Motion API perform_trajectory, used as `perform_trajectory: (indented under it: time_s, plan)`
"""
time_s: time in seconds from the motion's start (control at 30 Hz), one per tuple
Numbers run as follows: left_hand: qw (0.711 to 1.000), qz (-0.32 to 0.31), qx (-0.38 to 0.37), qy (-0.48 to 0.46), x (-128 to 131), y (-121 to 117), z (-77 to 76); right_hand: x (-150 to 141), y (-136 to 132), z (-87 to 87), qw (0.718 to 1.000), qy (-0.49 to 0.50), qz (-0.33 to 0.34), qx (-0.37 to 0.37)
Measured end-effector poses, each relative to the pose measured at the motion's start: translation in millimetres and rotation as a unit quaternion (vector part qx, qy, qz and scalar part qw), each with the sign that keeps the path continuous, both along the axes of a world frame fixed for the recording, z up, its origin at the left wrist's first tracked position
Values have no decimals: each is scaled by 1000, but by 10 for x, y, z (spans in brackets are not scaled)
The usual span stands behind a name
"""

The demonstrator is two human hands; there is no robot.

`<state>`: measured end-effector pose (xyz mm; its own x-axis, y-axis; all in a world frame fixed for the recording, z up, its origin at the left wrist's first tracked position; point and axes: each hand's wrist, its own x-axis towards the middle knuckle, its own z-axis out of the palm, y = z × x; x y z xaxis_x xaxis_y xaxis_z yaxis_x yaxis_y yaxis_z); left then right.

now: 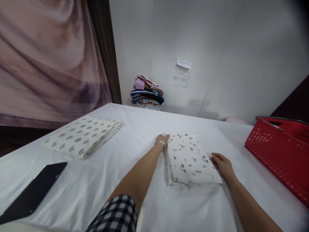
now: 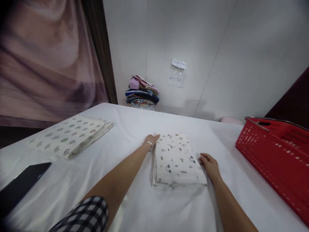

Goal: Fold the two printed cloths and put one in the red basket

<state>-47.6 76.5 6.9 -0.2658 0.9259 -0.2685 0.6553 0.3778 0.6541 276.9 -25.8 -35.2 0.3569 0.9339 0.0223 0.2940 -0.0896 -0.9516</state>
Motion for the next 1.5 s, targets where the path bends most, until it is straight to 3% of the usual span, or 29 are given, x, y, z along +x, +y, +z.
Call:
perform_trajectory:
  time_s: [0.2,0.4,0.6,0.73,0.8,0.87,0.93,1.03,1.1,1.13,1.2,1.3,1.5]
  plan:
    - [997,-70,13,22,21,-369,16,-95,-35,183,997,3,49,-57]
    - [994,-104,2,14,-8,-820,-11,-258,-364,469,984,-106,58,-130]
    - [992,-124,-4,4,-52,-1067,38,-401,-667,485,980,-53,77,-175]
    - [993,-103,-14,-59,156,-1308,72,-198,-537,518,988,-10,107,-113]
    - [978,-126,-59,-155,364,-1533,32,37,-415,544,992,-19,77,-96]
    - [942,-198,-122,-241,556,-1755,-25,293,-322,538,995,-33,-11,-92]
    - [926,-244,-134,-254,637,-1866,-58,494,-295,487,990,-51,-90,-91]
    - [966,-220,-21,-132,480,-1688,-27,612,-367,370,988,-45,-113,-93]
    - [984,-147,96,-21,271,-1394,22,598,-431,313,990,-18,-105,-90]
    - [986,-127,109,-1,174,-1229,44,580,-453,301,990,-8,-104,-92]
    - [987,-110,110,25,47,-923,78,547,-461,309,989,-2,-103,-101]
    - [987,-132,83,47,63,-593,101,522,-393,368,985,-17,-110,-130]
    - [979,-188,9,73,316,-300,120,510,-249,412,987,-19,-114,-116]
